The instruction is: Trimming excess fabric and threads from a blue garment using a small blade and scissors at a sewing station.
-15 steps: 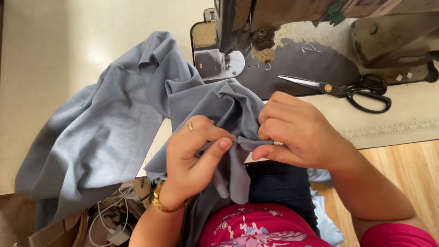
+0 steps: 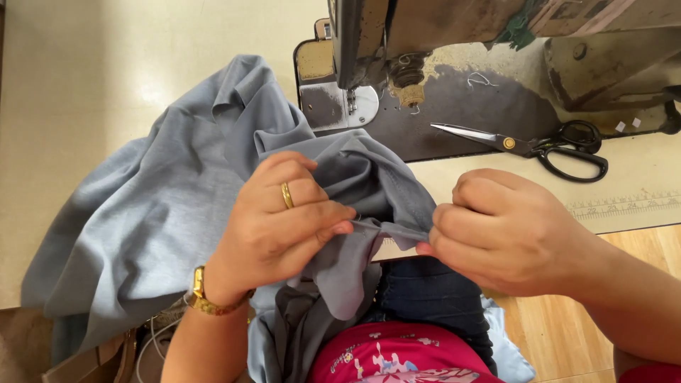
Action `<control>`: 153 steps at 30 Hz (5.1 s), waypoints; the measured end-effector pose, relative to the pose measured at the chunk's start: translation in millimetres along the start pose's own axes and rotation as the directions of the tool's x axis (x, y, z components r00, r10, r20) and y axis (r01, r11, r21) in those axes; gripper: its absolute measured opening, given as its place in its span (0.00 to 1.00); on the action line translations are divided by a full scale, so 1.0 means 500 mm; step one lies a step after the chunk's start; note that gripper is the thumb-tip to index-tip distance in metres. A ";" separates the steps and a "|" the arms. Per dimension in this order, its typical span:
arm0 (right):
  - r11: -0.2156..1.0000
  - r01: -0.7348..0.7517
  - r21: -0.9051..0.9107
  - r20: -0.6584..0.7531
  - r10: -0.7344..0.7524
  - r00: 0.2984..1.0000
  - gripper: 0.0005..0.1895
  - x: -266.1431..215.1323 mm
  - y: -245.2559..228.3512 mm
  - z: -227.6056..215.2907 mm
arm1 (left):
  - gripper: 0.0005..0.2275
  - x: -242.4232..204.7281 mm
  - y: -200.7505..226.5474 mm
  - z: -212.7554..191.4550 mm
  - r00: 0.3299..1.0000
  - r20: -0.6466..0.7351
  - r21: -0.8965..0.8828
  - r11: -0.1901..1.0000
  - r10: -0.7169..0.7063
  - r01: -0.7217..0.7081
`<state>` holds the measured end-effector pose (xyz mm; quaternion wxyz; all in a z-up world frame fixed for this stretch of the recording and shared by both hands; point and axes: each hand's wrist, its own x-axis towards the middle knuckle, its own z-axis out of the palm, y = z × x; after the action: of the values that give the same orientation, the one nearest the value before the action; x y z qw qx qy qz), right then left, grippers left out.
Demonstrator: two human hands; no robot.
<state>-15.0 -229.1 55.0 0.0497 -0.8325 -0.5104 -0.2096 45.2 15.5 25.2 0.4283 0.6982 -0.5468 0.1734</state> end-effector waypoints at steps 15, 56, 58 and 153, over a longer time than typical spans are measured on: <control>0.924 -0.331 -0.191 -0.091 0.319 0.943 0.25 -0.042 0.025 0.045 | 0.05 -0.051 -0.068 -0.092 0.890 0.022 0.395 0.822 -0.455 0.411; 0.974 -0.136 -0.181 -0.139 0.111 0.984 0.16 0.060 0.052 0.020 | 0.11 0.048 -0.009 -0.040 0.968 0.237 0.427 0.904 -0.080 -0.030; 0.971 -0.162 -0.177 -0.157 0.135 0.978 0.16 0.057 0.057 0.024 | 0.08 0.048 -0.005 -0.033 0.962 0.259 0.471 0.881 -0.087 -0.047; 0.561 -0.308 0.768 -0.097 0.577 0.811 0.11 0.139 -0.058 0.046 | 0.03 -0.030 0.126 0.034 0.655 -0.362 -0.366 0.747 -0.664 0.555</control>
<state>-6.2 -151.3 58.2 0.5110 -0.7964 -0.3036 -0.1114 -21.0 9.3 30.6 0.6558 0.7249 -0.1735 0.1198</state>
